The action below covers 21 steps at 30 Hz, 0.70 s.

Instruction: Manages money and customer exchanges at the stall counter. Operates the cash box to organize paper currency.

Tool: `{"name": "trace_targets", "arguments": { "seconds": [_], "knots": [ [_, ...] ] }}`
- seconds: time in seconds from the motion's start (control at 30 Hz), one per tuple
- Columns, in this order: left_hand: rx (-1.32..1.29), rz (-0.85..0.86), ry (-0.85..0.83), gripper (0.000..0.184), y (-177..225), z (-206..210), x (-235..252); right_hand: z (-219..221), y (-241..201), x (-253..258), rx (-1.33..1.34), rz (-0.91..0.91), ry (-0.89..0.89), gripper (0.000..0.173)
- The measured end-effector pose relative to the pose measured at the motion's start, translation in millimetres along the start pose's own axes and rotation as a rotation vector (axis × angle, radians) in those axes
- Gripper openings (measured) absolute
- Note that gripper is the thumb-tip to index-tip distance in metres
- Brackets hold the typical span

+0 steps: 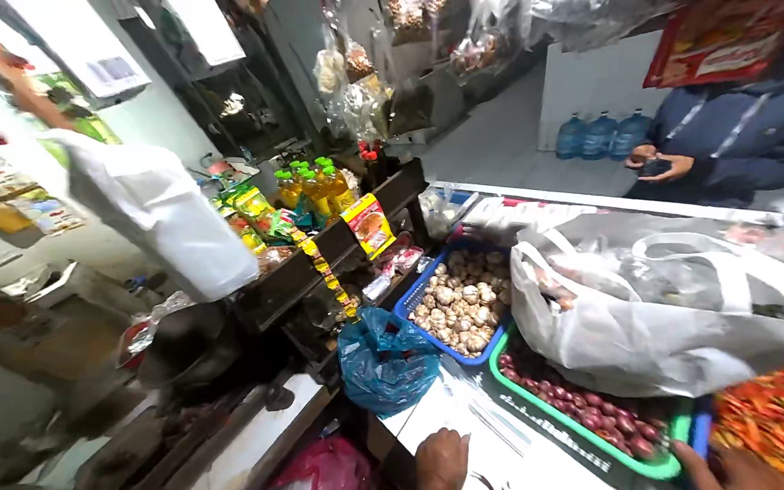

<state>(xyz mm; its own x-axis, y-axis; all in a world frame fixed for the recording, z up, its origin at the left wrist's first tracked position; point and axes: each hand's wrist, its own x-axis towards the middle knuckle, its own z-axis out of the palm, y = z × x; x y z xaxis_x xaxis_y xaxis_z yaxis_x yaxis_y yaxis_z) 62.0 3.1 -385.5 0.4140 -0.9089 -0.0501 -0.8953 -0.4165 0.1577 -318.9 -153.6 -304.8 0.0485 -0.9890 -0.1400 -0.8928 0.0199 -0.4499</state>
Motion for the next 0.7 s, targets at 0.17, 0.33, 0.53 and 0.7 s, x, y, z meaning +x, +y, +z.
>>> {"name": "trace_targets", "arguments": {
  "seconds": [0.17, 0.33, 0.53, 0.7],
  "knots": [
    [0.008, 0.061, 0.108, 0.055, 2.1, 7.4, -1.5, 7.9, 7.5, -0.7, -0.021, 0.051, 0.141, 0.080],
    [0.029, 0.095, 0.168, 0.059, 1.2, 9.6, 0.4, -0.4, -0.2, 0.7, -0.026, 0.171, 0.010, 0.090],
    [0.057, 0.126, 0.189, 0.062, 2.1, 6.3, -0.2, -0.5, 1.2, 2.0, -0.033, 0.171, -0.015, 0.090],
    [0.074, 0.124, 0.169, 0.061, 1.4, 3.4, 1.0, 0.6, -0.7, 1.9, -0.019, 0.182, -0.008, 0.089]
  ]
}}
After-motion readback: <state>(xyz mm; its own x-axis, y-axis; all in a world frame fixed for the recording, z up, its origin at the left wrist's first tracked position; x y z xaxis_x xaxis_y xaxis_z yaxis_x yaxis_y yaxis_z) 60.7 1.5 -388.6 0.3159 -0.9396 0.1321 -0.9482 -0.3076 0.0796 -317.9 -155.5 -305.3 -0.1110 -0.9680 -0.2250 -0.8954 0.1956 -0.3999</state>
